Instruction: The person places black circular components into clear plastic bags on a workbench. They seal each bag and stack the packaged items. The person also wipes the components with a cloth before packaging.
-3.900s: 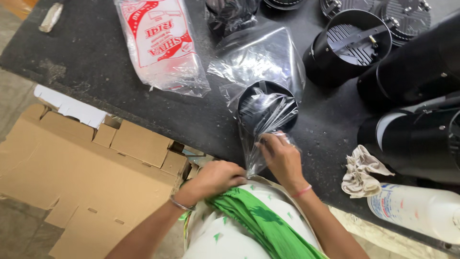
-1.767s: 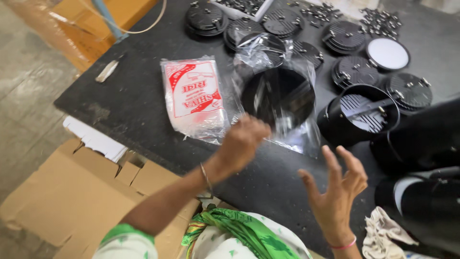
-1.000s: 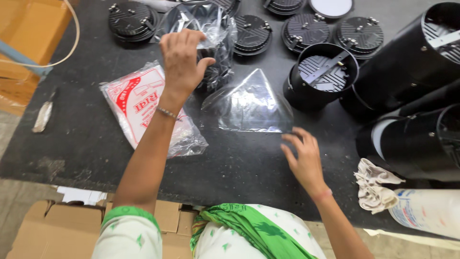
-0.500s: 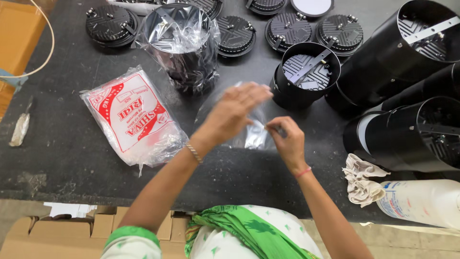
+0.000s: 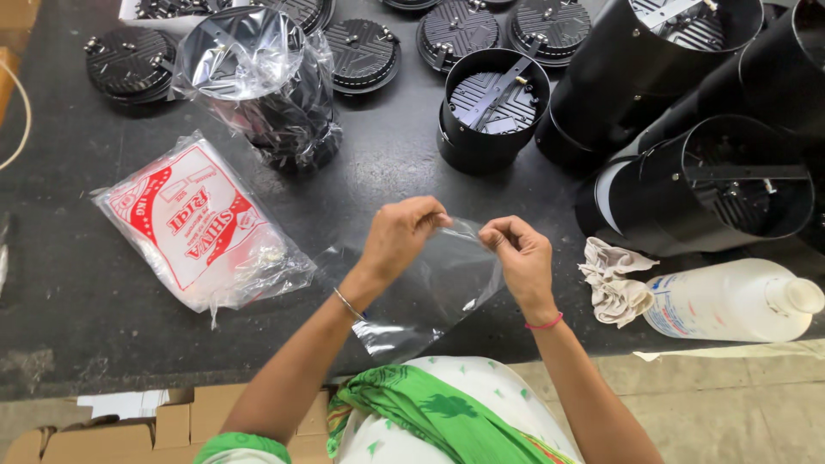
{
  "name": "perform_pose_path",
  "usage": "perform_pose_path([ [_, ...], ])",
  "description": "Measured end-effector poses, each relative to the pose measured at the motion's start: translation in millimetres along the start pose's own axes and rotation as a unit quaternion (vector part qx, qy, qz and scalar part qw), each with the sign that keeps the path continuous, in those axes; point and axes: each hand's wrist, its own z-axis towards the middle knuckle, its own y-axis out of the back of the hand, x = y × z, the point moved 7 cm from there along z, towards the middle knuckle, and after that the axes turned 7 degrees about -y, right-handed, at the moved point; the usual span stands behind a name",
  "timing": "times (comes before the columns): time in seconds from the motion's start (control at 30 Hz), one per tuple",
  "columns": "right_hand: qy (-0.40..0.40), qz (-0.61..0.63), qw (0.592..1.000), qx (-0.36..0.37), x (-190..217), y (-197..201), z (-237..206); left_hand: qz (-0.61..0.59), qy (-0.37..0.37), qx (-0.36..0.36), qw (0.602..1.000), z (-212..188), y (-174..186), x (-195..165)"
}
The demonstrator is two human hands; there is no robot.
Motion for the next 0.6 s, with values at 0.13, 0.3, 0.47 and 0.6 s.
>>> perform_pose_path([
  [0.13,-0.041,-0.043,0.998,-0.013,-12.7,-4.3,-4.4,0.024,0.045,-0.028,0.998,-13.8,-10.8,-0.3],
  [0.3,-0.02,0.059,0.997,0.051,-16.0,-10.3,-6.7,-0.071,0.115,-0.045,0.99,-23.2,-10.2,18.5],
  [0.47,-0.155,0.208,0.948,0.183,-45.7,-19.1,-8.5,-0.413,0.25,0.041,0.875,-25.0,-25.6,51.3],
  [0.6,-0.175,0.128,0.928,0.304,-53.9,-8.7,-28.5,-0.5,0.267,0.132,0.813,-27.8,-17.8,68.6],
])
